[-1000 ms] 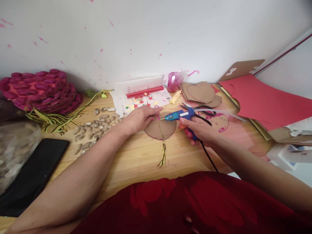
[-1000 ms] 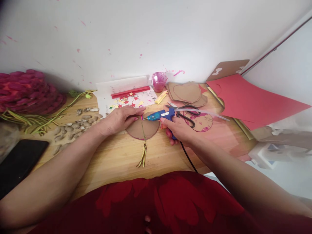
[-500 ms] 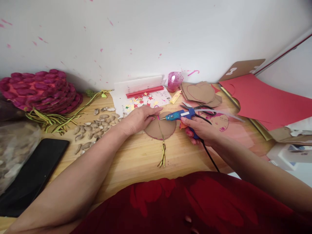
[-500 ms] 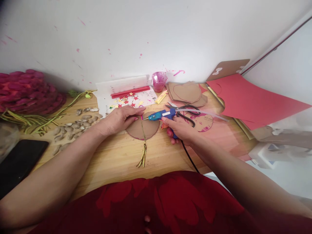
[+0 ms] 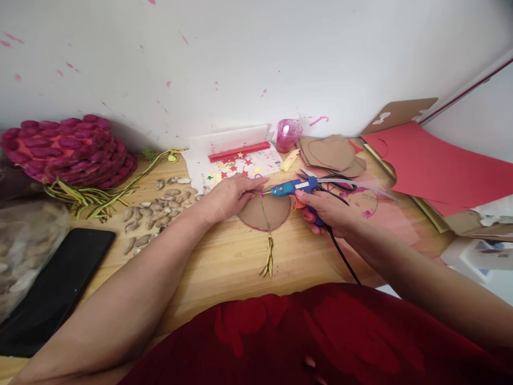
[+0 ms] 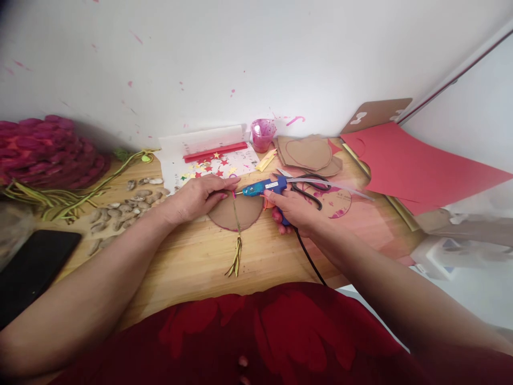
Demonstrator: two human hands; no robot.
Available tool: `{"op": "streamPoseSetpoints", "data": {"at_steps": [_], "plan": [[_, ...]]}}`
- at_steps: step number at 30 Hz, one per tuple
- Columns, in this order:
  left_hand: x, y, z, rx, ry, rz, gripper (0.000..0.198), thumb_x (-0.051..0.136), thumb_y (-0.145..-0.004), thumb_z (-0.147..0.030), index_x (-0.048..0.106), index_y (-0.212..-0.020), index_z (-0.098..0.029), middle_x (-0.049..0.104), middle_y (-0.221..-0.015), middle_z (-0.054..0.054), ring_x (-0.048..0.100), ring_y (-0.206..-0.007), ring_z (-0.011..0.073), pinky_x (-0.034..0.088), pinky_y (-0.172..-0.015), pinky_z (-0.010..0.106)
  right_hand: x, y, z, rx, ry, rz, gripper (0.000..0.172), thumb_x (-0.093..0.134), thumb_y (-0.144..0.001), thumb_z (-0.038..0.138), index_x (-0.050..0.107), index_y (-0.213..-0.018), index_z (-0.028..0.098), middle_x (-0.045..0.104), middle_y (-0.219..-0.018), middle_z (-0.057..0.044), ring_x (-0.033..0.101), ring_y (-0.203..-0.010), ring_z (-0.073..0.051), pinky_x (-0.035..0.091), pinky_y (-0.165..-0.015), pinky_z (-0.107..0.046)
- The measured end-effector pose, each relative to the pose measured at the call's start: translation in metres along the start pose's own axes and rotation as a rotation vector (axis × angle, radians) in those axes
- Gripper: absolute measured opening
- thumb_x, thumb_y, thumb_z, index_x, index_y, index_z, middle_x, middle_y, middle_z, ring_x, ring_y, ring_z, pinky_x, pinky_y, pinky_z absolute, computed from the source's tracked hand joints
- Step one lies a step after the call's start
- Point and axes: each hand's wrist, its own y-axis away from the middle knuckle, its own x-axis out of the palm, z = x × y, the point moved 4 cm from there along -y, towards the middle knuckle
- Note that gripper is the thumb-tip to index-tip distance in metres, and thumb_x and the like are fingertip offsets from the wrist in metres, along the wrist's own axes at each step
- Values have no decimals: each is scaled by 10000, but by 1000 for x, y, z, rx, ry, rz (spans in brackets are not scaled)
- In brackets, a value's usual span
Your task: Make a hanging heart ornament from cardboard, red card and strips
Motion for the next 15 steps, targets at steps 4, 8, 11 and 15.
{"op": "streamPoseSetpoints", "data": {"at_steps": [4, 8, 11, 15], "plan": [[0, 0, 1, 5, 7, -2, 469, 529, -935, -153, 630, -1390, -201, 775, -1140, 76, 712, -1043, 224, 565, -953, 393, -5, 4, -5, 14, 5, 20, 313, 510, -1029, 411, 439, -788, 224, 462, -490, 71, 438, -310, -90, 275, -286, -186], [0, 0, 0, 14, 14, -10, 475, 515, -932, -152, 633, -1389, -201, 777, -1132, 76, 715, -1033, 220, 569, -946, 383, -5, 4, -4, 8, -30, 35, 305, 517, -1026, 407, 435, -795, 226, 458, -492, 73, 420, -317, -82, 291, -289, -180], [0, -1, -1, 9, 16, -8, 487, 459, -937, -124, 646, -1373, -235, 779, -1148, 56, 721, -1013, 202, 570, -939, 373, 0, 0, 1, -11, -45, 28, 299, 519, -1027, 402, 419, -801, 233, 461, -482, 79, 412, -312, -83, 303, -288, -177], [0, -2, -2, 18, 17, -9, 512, 419, -931, -100, 646, -1369, -235, 782, -1147, 43, 724, -1012, 189, 565, -951, 364, 1, -3, 3, 14, 0, 23, 311, 512, -1029, 413, 414, -795, 234, 463, -474, 78, 423, -297, -91, 246, -270, -176]]}}
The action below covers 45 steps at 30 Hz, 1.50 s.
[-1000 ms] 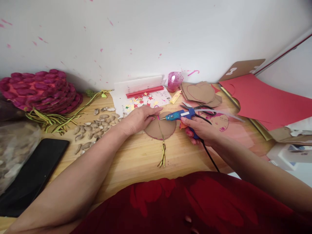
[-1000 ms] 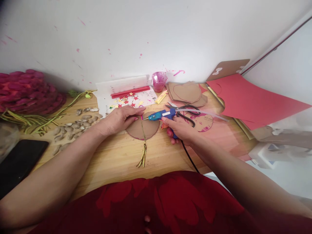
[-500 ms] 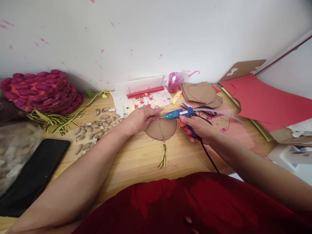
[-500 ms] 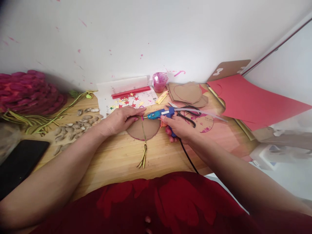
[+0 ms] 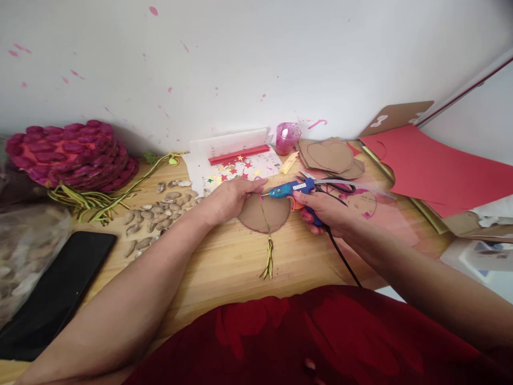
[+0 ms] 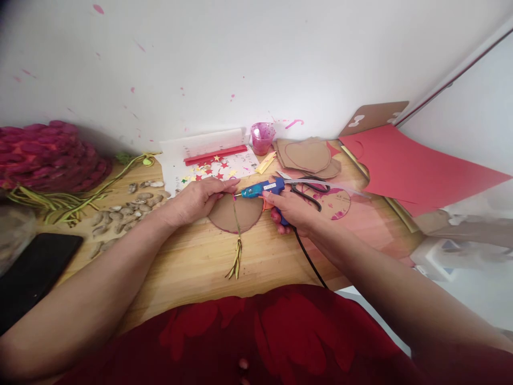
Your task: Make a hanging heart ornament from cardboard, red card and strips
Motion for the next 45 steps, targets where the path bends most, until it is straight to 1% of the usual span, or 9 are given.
{"op": "streamPoseSetpoints", "data": {"at_steps": [7, 12, 15, 22, 29, 33, 37, 41, 45], "plan": [[0, 1, 1, -3, 0, -11, 523, 424, -924, -102, 625, -1391, -226, 780, -1147, 36, 712, -1061, 194, 559, -984, 371, -6, 7, -3, 14, 38, 12, 303, 506, -1030, 405, 441, -795, 225, 471, -489, 68, 426, -293, -87, 244, -276, -185], [0, 0, 0, 13, 3, -8, 513, 411, -936, -111, 636, -1378, -241, 780, -1164, 28, 720, -1046, 187, 557, -982, 364, 0, 2, 8, -45, 33, 32, 242, 503, -1034, 422, 469, -882, 238, 475, -476, 80, 414, -288, -89, 237, -273, -168], [-1, 0, -1, 20, 5, -18, 512, 418, -934, -111, 627, -1389, -221, 783, -1150, 43, 718, -1059, 198, 559, -980, 373, 3, -2, 10, -35, 33, 35, 234, 497, -1038, 390, 451, -864, 240, 467, -461, 85, 397, -280, -89, 263, -270, -172], [-1, 1, 0, 15, -6, -12, 495, 421, -938, -115, 636, -1374, -206, 782, -1136, 47, 716, -1053, 192, 562, -983, 371, 1, 5, 0, 43, 73, 6, 318, 483, -1037, 393, 410, -774, 228, 482, -464, 65, 432, -270, -95, 232, -263, -178], [0, 1, 2, -13, 15, -13, 497, 433, -934, -118, 643, -1371, -228, 778, -1161, 44, 718, -1071, 194, 562, -1000, 378, -3, 10, -1, 22, 35, 11, 311, 498, -1031, 428, 433, -801, 228, 478, -478, 70, 422, -279, -86, 229, -270, -174], [-1, 0, 0, -8, 26, -14, 487, 441, -941, -124, 641, -1376, -213, 783, -1158, 56, 722, -1067, 207, 565, -992, 390, -2, 6, 8, -49, 26, 13, 242, 493, -1036, 414, 460, -875, 237, 474, -481, 79, 414, -284, -87, 225, -273, -168], [-2, 0, 0, -14, 19, 0, 495, 440, -936, -119, 636, -1384, -198, 781, -1162, 64, 722, -1071, 211, 564, -991, 388, 0, 1, 9, -33, 31, 18, 197, 479, -1042, 403, 460, -921, 249, 459, -470, 90, 397, -283, -89, 221, -277, -164], [-1, 0, 1, -21, 9, 6, 504, 436, -935, -111, 631, -1387, -218, 778, -1177, 50, 721, -1077, 204, 560, -1002, 395, -2, 0, 4, 2, 19, 21, 245, 479, -1039, 412, 445, -865, 242, 460, -475, 83, 399, -291, -93, 241, -281, -177], [0, 1, 2, -2, -2, -11, 486, 428, -943, -125, 640, -1375, -199, 782, -1154, 60, 722, -1069, 203, 562, -999, 393, -4, 4, -1, 40, 63, 12, 324, 476, -1037, 420, 418, -780, 231, 462, -480, 65, 404, -286, -89, 217, -275, -184]]}}
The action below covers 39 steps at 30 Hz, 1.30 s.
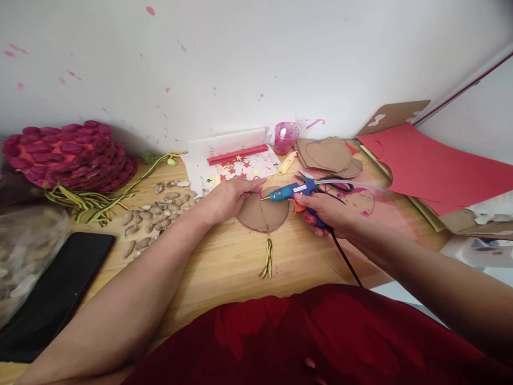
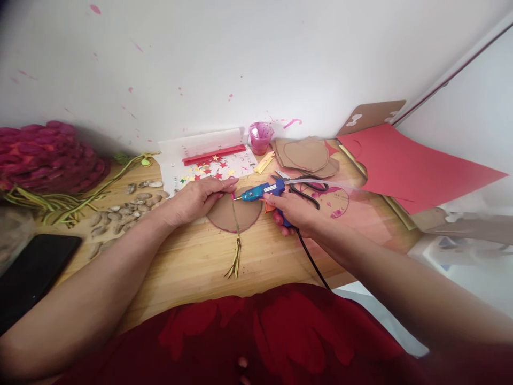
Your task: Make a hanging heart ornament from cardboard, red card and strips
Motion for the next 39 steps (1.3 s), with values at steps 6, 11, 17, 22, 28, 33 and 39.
{"op": "streamPoseSetpoints", "data": {"at_steps": [6, 11, 17, 22, 28, 33, 39], "plan": [[0, 0, 1, -2, 4, -5, 483, 429, -944, -138, 646, -1369, -212, 783, -1151, 55, 723, -1055, 200, 569, -981, 388, 0, 3, 3, -55, -21, 6, 282, 495, -1032, 432, 457, -838, 231, 470, -490, 71, 410, -291, -84, 221, -279, -176], [-1, -1, -2, -9, 28, 7, 483, 425, -949, -144, 646, -1372, -225, 779, -1174, 54, 722, -1065, 205, 563, -988, 398, 1, -6, 10, -93, -25, 9, 235, 526, -1021, 437, 483, -902, 239, 470, -476, 77, 403, -289, -90, 229, -273, -175], [-1, 0, 0, 1, 35, 4, 481, 426, -955, -141, 645, -1375, -224, 778, -1163, 65, 722, -1064, 213, 563, -988, 403, 1, -14, 10, -122, -7, 19, 217, 527, -1020, 408, 485, -894, 236, 467, -476, 78, 402, -294, -94, 266, -273, -185], [0, 1, 2, -7, 23, 13, 502, 434, -951, -135, 624, -1401, -250, 774, -1172, 51, 717, -1071, 208, 558, -997, 400, 0, -10, 8, -102, -6, -7, 220, 541, -1014, 406, 484, -890, 233, 465, -467, 80, 418, -286, -95, 236, -274, -180], [-1, 0, -1, 20, 15, -1, 398, 433, -1014, -258, 689, -1318, -275, 772, -1122, 51, 725, -976, 183, 577, -906, 334, -1, -10, 5, -85, -15, -14, 218, 529, -1021, 400, 478, -887, 236, 478, -474, 78, 427, -284, -96, 239, -274, -181], [0, 0, -1, 30, 2, -5, 418, 412, -1017, -263, 681, -1337, -258, 767, -1090, 63, 721, -934, 184, 581, -867, 322, 0, -8, 4, -85, 13, -14, 253, 513, -1028, 395, 452, -840, 236, 477, -477, 75, 422, -285, -99, 228, -264, -188], [1, 1, 2, 11, 6, 5, 429, 422, -1003, -240, 666, -1354, -274, 765, -1095, 49, 717, -933, 174, 576, -873, 315, -2, 0, 1, -67, 13, -13, 293, 513, -1031, 389, 448, -796, 226, 464, -480, 70, 410, -300, -85, 246, -270, -182]]}}
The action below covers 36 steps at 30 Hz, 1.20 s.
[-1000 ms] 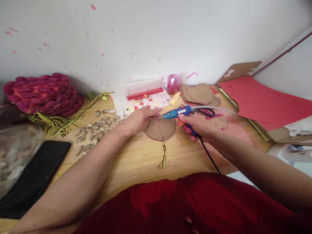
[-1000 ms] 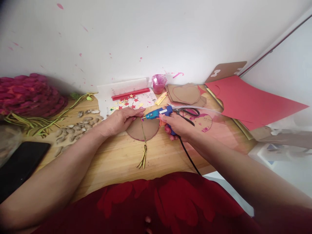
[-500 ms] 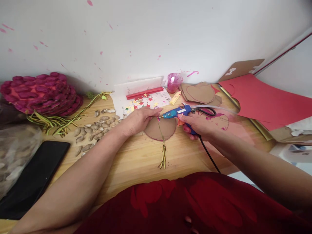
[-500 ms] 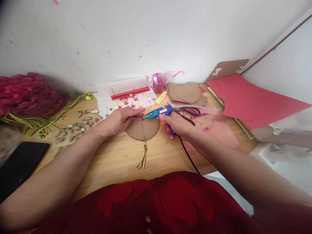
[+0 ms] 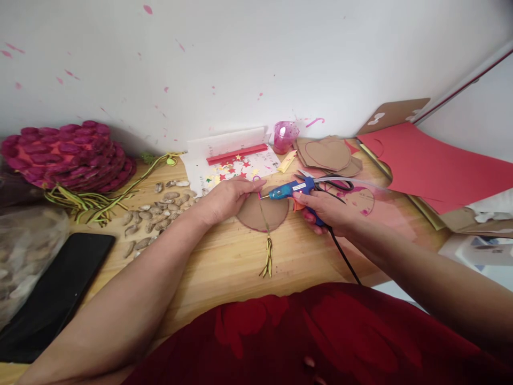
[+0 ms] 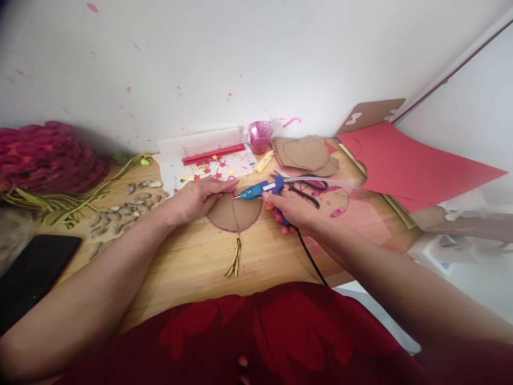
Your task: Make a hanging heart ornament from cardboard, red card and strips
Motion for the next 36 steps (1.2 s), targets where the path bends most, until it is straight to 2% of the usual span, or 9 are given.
{"op": "streamPoseSetpoints", "data": {"at_steps": [7, 12, 19, 29, 33, 36], "plan": [[-1, 0, -1, -5, 2, 1, 430, 419, -1003, -233, 667, -1353, -270, 765, -1104, 46, 715, -948, 171, 569, -887, 307, 1, -7, 7, -54, -25, 5, 213, 559, -1009, 406, 504, -900, 233, 462, -486, 74, 421, -315, -94, 241, -274, -178], [0, 0, 0, -12, 8, 4, 451, 429, -992, -212, 643, -1386, -267, 764, -1124, 53, 716, -971, 186, 572, -904, 334, 3, -12, 7, -51, -15, -2, 222, 550, -1017, 395, 487, -878, 233, 461, -488, 74, 422, -306, -96, 243, -281, -185], [0, 0, 1, -10, 8, 15, 450, 425, -994, -213, 643, -1383, -271, 760, -1133, 57, 715, -963, 184, 573, -904, 335, 3, -3, 8, -8, 41, -24, 240, 515, -1036, 351, 459, -837, 229, 465, -462, 78, 415, -285, -94, 227, -266, -189], [-1, 0, -1, 12, -40, 2, 422, 416, -1010, -247, 667, -1350, -256, 758, -1098, 56, 710, -930, 168, 572, -870, 299, 3, 2, -1, 27, 41, -25, 310, 512, -1037, 369, 449, -777, 213, 482, -476, 71, 426, -277, -82, 237, -267, -190], [0, 0, 0, 12, -19, -7, 406, 410, -1026, -292, 690, -1317, -251, 760, -1080, 57, 711, -912, 173, 581, -853, 313, 1, 3, -2, 13, 6, -7, 317, 512, -1034, 388, 434, -779, 219, 478, -478, 71, 421, -280, -78, 218, -267, -180], [0, 0, 1, 5, -9, -6, 417, 420, -1014, -264, 675, -1342, -230, 758, -1075, 71, 715, -917, 177, 581, -854, 320, -1, -1, 1, -25, -29, -8, 283, 517, -1030, 422, 450, -835, 228, 477, -477, 78, 417, -282, -83, 217, -274, -174]]}}
